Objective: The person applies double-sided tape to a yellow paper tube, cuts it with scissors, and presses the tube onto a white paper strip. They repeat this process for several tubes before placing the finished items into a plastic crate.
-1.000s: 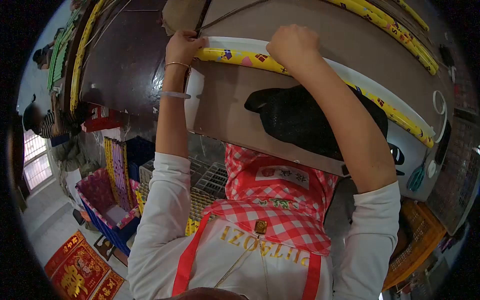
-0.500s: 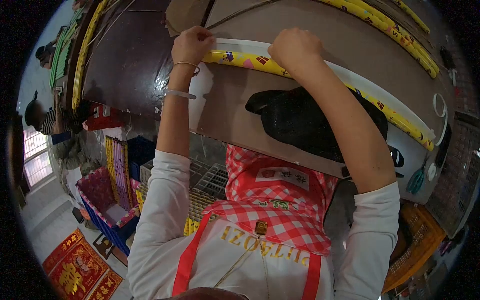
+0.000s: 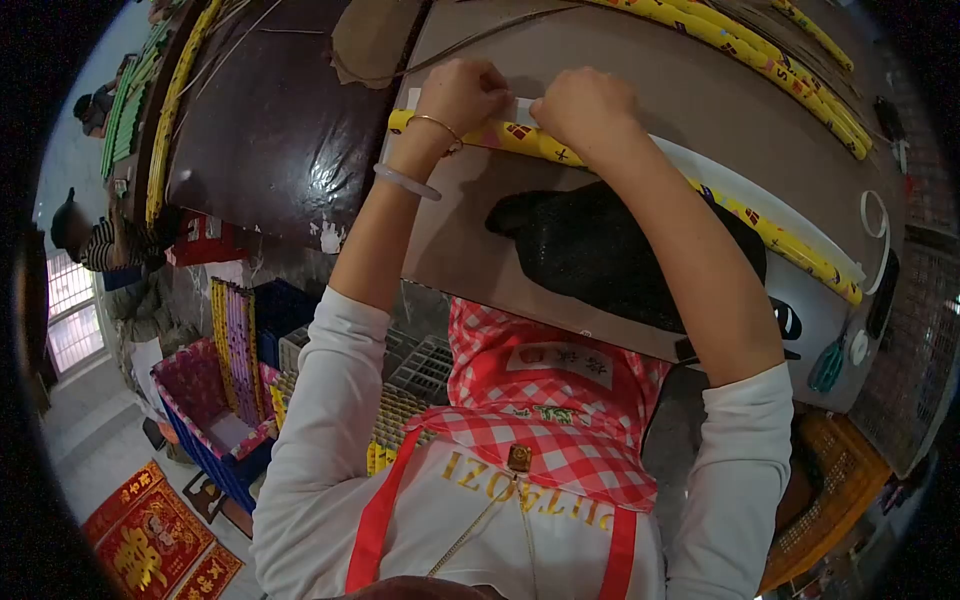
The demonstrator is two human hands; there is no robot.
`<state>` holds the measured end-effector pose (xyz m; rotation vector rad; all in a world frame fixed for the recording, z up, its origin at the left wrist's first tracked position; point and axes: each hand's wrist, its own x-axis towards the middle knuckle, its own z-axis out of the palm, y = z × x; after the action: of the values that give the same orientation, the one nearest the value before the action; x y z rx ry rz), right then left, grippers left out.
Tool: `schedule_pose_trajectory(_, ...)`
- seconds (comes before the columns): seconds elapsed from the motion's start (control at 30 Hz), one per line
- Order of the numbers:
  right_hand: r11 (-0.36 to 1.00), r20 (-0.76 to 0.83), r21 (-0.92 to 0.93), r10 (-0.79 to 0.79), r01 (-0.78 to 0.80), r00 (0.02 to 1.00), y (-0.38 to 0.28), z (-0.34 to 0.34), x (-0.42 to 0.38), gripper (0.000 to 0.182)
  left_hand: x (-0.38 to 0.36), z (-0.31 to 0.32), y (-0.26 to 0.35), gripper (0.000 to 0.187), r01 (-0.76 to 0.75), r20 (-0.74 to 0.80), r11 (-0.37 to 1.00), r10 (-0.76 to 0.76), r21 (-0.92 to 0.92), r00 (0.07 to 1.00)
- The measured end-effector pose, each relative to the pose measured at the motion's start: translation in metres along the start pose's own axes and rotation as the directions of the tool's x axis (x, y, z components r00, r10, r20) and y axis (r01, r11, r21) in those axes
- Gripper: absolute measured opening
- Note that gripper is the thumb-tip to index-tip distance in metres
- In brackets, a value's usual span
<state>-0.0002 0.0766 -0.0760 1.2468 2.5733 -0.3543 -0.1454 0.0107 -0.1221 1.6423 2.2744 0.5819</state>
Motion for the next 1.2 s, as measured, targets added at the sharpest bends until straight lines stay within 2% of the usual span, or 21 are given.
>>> schedule_pose_trajectory(0.23, 0.997, 0.049, 0.039, -0.068, 0.066, 0.997, 0.012, 0.0, 0.006, 0.046, 0.005, 0.001, -0.002, 0.021, 0.008, 0.045, 1.0, -0.006, -0.026, 0.999)
schedule_pose_trajectory(0.3, 0.996, 0.037, 0.043, -0.085, 0.084, 0.996, 0.009, -0.009, 0.003, 0.051, 0.008, 0.002, -0.002, 0.024, 0.019, 0.066, 0.999, -0.021, 0.029, 0.998)
schedule_pose_trajectory(0.37, 0.995, 0.179, 0.075, -0.073, 0.061, 0.981, 0.009, -0.024, -0.003, 0.063, 0.008, 0.0, -0.003, 0.024, 0.014, 0.08, 1.0, -0.014, 0.004, 0.997)
schedule_pose_trajectory(0.4, 0.996, 0.18, 0.071, -0.07, 0.058, 0.981, 0.011, -0.027, -0.003, 0.063, 0.008, -0.002, -0.003, 0.024, 0.007, 0.095, 1.0, -0.006, -0.019, 0.996)
schedule_pose_trajectory(0.47, 0.981, 0.275, 0.185, 0.002, -0.055, 0.961, 0.018, -0.03, -0.003, 0.069, 0.009, -0.005, -0.003, 0.022, 0.042, 0.121, 0.997, -0.035, -0.057, 0.992)
schedule_pose_trajectory(0.53, 0.98, 0.265, 0.196, -0.018, -0.036, 0.964, 0.028, -0.032, -0.004, 0.069, 0.009, -0.004, -0.004, 0.02, 0.077, 0.15, 0.992, -0.062, -0.095, 0.987)
schedule_pose_trajectory(0.6, 0.978, 0.251, 0.209, -0.037, -0.017, 0.967, 0.039, -0.032, -0.006, 0.07, 0.012, -0.002, -0.006, 0.019, 0.008, 0.112, 0.998, -0.001, -0.058, 0.994)
schedule_pose_trajectory(0.67, 0.972, 0.097, 0.201, -0.14, 0.118, 0.985, 0.051, -0.03, -0.008, 0.069, 0.013, -0.002, -0.008, 0.019, 0.007, 0.124, 0.997, 0.002, -0.072, 0.992)
schedule_pose_trajectory(0.7, 0.973, 0.097, 0.2, -0.135, 0.113, 0.986, 0.057, -0.028, -0.01, 0.069, 0.014, -0.002, -0.008, 0.019, 0.008, 0.136, 0.997, 0.003, -0.082, 0.991)
schedule_pose_trajectory(0.77, 0.966, 0.032, 0.239, -0.106, 0.095, 0.994, 0.065, -0.026, -0.018, 0.068, 0.013, -0.003, -0.008, 0.021, -0.027, 0.118, 0.998, 0.034, -0.057, 0.992)
schedule_pose_trajectory(0.83, 0.964, 0.038, 0.259, -0.067, 0.055, 0.997, 0.073, -0.033, -0.034, 0.069, 0.014, -0.005, -0.007, 0.023, -0.063, 0.101, 0.998, 0.066, -0.031, 0.993)
schedule_pose_trajectory(0.9, 0.961, 0.049, 0.278, -0.028, 0.014, 0.998, 0.086, -0.034, -0.046, 0.07, 0.015, -0.009, -0.004, 0.018, -0.029, 0.161, 0.999, 0.033, -0.024, 0.986)
schedule_pose_trajectory(1.0, 0.943, 0.102, 0.319, 0.061, -0.091, 0.993, 0.126, -0.029, -0.058, 0.064, 0.015, -0.011, -0.003, 0.017, -0.037, 0.192, 0.998, 0.045, -0.045, 0.98)
schedule_pose_trajectory(1.07, 0.863, 0.21, 0.472, 0.089, -0.181, 0.974, 0.153, -0.022, -0.065, 0.059, 0.013, -0.013, 0.0, 0.016, -0.05, 0.183, 0.998, 0.055, -0.029, 0.982)
schedule_pose_trajectory(1.2, 0.805, 0.202, 0.56, 0.095, -0.194, 0.975, 0.19, -0.013, -0.082, 0.054, 0.009, -0.013, -0.007, 0.018, -0.143, 0.144, 0.989, 0.147, -0.036, 0.979)
